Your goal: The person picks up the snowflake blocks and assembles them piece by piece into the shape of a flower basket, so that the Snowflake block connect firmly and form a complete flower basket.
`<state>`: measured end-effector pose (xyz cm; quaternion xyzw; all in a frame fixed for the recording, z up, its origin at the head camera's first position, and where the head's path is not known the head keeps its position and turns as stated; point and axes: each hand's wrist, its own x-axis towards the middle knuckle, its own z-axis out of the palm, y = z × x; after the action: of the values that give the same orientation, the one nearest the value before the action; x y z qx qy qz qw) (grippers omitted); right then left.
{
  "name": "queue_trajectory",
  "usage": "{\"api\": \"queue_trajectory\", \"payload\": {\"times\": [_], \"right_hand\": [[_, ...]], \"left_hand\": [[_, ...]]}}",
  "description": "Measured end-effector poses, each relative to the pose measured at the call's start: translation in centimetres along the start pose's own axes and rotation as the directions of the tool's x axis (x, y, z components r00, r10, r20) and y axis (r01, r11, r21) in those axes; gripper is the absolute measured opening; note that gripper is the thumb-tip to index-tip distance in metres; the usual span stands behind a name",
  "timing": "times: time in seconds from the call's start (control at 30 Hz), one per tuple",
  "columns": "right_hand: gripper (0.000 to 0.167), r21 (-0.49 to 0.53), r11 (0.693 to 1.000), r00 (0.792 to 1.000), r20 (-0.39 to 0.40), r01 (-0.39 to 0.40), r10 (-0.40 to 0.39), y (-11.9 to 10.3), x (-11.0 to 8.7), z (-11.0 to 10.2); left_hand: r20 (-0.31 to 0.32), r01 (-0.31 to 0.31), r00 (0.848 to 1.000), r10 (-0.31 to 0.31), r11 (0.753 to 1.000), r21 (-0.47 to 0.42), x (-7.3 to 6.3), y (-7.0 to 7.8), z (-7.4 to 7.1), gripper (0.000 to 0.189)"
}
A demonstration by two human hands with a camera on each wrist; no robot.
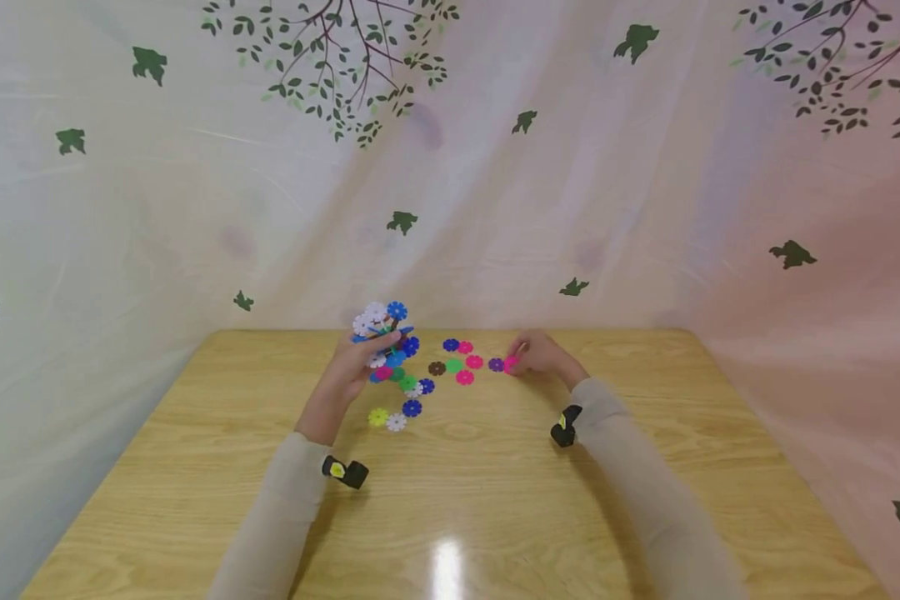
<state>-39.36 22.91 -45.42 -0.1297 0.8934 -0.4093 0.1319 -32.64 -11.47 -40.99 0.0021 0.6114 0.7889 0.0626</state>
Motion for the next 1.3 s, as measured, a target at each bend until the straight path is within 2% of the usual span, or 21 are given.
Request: {"api": "queue_trajectory", "payload": {"times": [0.1, 0.2, 0.5, 0.63, 0.8, 0.9, 1.1, 1.3], "right_hand": [[0.022, 0.025, 1.0, 1.0, 0.027, 0.014, -0.015, -0.9, 0.2, 0.5], [0.022, 0.085, 0.996, 0.999, 0.016, 0.035, -0.037, -2.4, 0.2, 1.1], [0.029, 0.294, 0.945, 0.984, -0.144, 0.144, -0.105, -10.7, -1.1, 3.6], [0.028, 0.372, 0.909, 0.972, -0.207, 0.186, -0.114, -13.2, -1.2, 5.1], [0.026, 0.464, 0.85, 0.955, -0.259, 0.251, -0.14, -14.5, -0.6, 6.7], [0.026, 0.473, 0.839, 0.948, -0.283, 0.27, -0.146, -14.8, -0.6, 7.4], [0.024, 0.43, 0.854, 0.933, -0.326, 0.292, -0.154, -15.2, -0.5, 8.2], [0.021, 0.401, 0.865, 0.92, -0.362, 0.302, -0.154, -15.5, -0.5, 8.7]], "left_hand": [[0.003, 0.0, 1.0, 0.0, 1.0, 0.008, -0.1, -0.1, -0.1, 0.054], [0.005, -0.001, 1.0, 0.001, 1.0, 0.025, -0.1, -0.2, -0.2, 0.054], [-0.015, 0.001, 1.0, 0.0, 0.998, 0.065, -0.1, -0.2, -0.1, 0.055], [-0.024, 0.008, 1.0, -0.006, 0.997, 0.079, 0.2, -0.3, -0.1, 0.06], [-0.046, 0.022, 0.999, -0.018, 0.995, 0.093, 0.3, -0.4, -0.1, 0.059], [-0.052, 0.023, 0.998, -0.018, 0.995, 0.092, 0.2, -0.3, -0.1, 0.053], [-0.055, 0.008, 0.998, -0.003, 0.997, 0.077, 0.3, -0.2, -0.3, 0.051], [-0.078, 0.026, 0.997, -0.02, 0.996, 0.08, 0.3, -0.2, -0.6, 0.054]]}}
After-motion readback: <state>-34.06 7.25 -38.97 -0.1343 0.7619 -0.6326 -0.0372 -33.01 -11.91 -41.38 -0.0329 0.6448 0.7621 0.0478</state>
